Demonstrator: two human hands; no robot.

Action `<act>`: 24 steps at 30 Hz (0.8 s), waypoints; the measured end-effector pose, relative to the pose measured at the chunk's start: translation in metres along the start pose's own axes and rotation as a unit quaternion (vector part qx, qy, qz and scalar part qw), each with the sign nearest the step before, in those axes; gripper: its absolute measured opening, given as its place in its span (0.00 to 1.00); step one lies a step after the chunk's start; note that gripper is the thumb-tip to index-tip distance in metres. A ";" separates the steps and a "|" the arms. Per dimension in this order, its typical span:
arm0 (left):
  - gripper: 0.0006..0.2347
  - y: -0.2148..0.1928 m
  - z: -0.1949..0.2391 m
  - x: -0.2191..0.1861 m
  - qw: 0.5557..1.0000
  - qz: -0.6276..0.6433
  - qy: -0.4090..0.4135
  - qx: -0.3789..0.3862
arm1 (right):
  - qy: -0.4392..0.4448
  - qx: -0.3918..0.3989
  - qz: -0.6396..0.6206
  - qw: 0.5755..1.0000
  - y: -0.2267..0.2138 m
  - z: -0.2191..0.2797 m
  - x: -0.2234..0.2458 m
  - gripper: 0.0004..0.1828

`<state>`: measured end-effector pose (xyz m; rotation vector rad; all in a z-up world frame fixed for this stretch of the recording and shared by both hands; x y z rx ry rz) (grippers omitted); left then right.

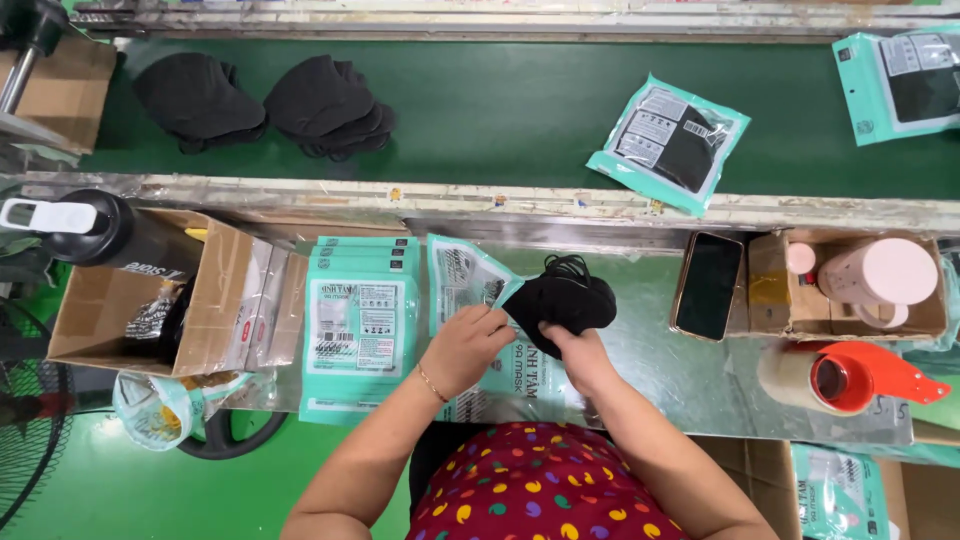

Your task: Packaging black face masks into plastic bags on a conveyor belt in a factory setting.

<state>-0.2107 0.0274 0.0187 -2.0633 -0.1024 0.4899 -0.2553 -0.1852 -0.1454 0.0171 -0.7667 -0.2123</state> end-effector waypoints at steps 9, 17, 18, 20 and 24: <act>0.17 -0.042 -0.020 0.000 0.969 0.019 -0.091 -0.230 | -0.007 0.140 0.079 0.987 0.020 0.066 0.061 0.22; 0.04 0.002 0.009 0.029 0.964 0.083 -0.197 -0.156 | -0.116 0.164 0.265 0.943 0.012 0.045 0.034 0.18; 0.05 0.000 0.011 0.033 0.959 0.053 -0.223 -0.168 | -0.068 0.161 0.217 0.960 0.009 0.043 0.030 0.15; 0.05 0.002 0.000 0.023 0.960 0.054 -0.228 -0.154 | -0.112 0.169 0.281 0.938 0.017 0.055 0.039 0.13; 0.03 0.009 -0.030 -0.001 0.989 0.052 -0.048 -0.128 | -0.204 0.171 0.444 0.855 0.043 0.063 0.046 0.13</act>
Point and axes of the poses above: each hand's wrist, its own z-axis away from the middle knuckle, its own y-axis out of the palm, x = y × z, the point moved 3 cm from there along -z, towards the middle knuckle, and after that the axes turned 12 degrees about y, right-handed, at the moved point
